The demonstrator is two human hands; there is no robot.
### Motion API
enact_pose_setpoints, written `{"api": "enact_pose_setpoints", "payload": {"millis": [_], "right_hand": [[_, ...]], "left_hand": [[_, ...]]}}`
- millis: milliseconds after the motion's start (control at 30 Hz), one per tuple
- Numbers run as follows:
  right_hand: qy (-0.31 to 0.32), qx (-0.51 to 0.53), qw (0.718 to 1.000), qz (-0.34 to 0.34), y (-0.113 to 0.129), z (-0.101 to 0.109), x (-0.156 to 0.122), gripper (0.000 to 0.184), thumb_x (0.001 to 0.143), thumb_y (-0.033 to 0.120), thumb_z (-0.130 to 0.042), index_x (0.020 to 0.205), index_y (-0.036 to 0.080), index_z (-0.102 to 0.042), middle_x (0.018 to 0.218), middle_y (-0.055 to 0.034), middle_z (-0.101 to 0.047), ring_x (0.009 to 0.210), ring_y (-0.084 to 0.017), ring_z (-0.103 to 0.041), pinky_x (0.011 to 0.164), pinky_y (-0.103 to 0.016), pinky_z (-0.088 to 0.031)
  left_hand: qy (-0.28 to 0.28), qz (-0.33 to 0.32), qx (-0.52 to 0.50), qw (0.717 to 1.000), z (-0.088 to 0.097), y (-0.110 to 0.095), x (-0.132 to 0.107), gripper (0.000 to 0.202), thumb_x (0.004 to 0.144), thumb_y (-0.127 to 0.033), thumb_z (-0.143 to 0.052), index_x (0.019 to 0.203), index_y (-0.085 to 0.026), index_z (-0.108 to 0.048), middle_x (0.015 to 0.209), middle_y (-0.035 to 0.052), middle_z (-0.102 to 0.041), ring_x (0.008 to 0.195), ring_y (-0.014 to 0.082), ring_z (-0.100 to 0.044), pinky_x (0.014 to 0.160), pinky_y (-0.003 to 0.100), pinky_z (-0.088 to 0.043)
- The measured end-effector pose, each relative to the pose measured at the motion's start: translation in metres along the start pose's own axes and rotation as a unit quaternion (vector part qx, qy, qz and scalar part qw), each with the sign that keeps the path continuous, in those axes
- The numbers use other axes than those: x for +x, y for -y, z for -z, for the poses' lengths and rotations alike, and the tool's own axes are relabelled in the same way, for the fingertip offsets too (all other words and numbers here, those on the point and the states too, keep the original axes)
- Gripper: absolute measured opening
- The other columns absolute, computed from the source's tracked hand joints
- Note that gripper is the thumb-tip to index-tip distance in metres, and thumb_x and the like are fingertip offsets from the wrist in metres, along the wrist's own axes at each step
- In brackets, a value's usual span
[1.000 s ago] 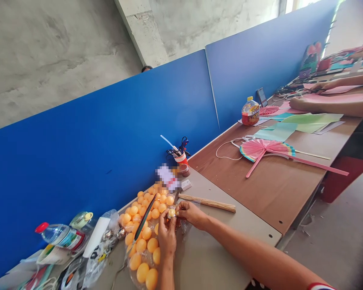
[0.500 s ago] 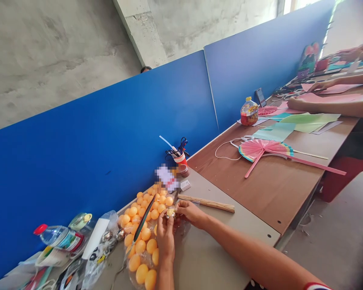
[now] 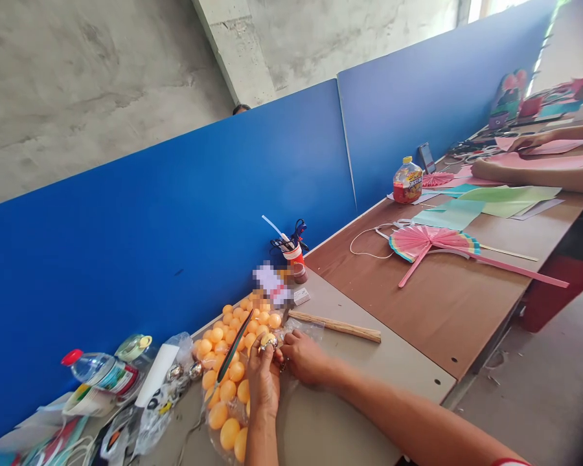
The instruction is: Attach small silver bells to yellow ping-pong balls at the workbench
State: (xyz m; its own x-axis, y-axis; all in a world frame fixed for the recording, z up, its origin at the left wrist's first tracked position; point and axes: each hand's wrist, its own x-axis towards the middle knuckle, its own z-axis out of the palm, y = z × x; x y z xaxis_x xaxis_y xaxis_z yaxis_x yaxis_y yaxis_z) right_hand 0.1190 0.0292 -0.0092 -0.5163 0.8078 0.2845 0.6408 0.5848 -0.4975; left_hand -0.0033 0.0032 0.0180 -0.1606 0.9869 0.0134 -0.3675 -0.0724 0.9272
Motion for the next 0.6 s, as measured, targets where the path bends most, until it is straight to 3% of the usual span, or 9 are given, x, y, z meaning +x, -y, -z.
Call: {"api": "enact_pose_setpoints", "payload": {"millis": [167, 433, 600], "right_hand": [[0.032, -0.045, 0.998, -0.014, 0.0044, 0.0044, 0.0000, 0.013, 0.081, 0.023, -0.055, 0.082, 0.016, -0.067, 0.094, -0.0115, -0.064, 0.090, -0.025, -0.051, 0.071, -0.034, -0.034], [0.004, 0.006, 1.000, -0.027, 0.0041, 0.0044, -0.0003, 0.010, 0.076, 0.020, -0.058, 0.081, 0.017, -0.066, 0.091, -0.0081, -0.065, 0.086, -0.022, -0.052, 0.070, -0.032, -0.032], [0.021, -0.003, 1.000, -0.009, 0.0071, 0.0031, -0.0008, 0.017, 0.074, 0.030, -0.063, 0.085, 0.017, -0.066, 0.095, -0.0098, -0.065, 0.091, -0.025, -0.051, 0.073, -0.034, -0.033]], "left_hand": [[-0.021, 0.002, 0.022, 1.000, -0.0012, -0.0016, 0.0000, 0.043, 0.061, -0.038, -0.081, 0.095, -0.019, -0.063, 0.071, -0.0026, -0.060, 0.058, 0.0104, -0.055, 0.056, 0.023, -0.046], [-0.014, 0.019, -0.019, 1.000, 0.0033, 0.0001, 0.0015, 0.033, 0.065, -0.034, -0.080, 0.087, -0.019, -0.061, 0.073, -0.0026, -0.062, 0.059, 0.0090, -0.057, 0.057, 0.021, -0.047], [-0.022, 0.002, -0.024, 0.999, 0.0054, -0.0016, 0.0026, 0.033, 0.063, -0.032, -0.080, 0.087, -0.018, -0.063, 0.073, -0.0020, -0.062, 0.059, 0.0089, -0.056, 0.057, 0.022, -0.048]]}}
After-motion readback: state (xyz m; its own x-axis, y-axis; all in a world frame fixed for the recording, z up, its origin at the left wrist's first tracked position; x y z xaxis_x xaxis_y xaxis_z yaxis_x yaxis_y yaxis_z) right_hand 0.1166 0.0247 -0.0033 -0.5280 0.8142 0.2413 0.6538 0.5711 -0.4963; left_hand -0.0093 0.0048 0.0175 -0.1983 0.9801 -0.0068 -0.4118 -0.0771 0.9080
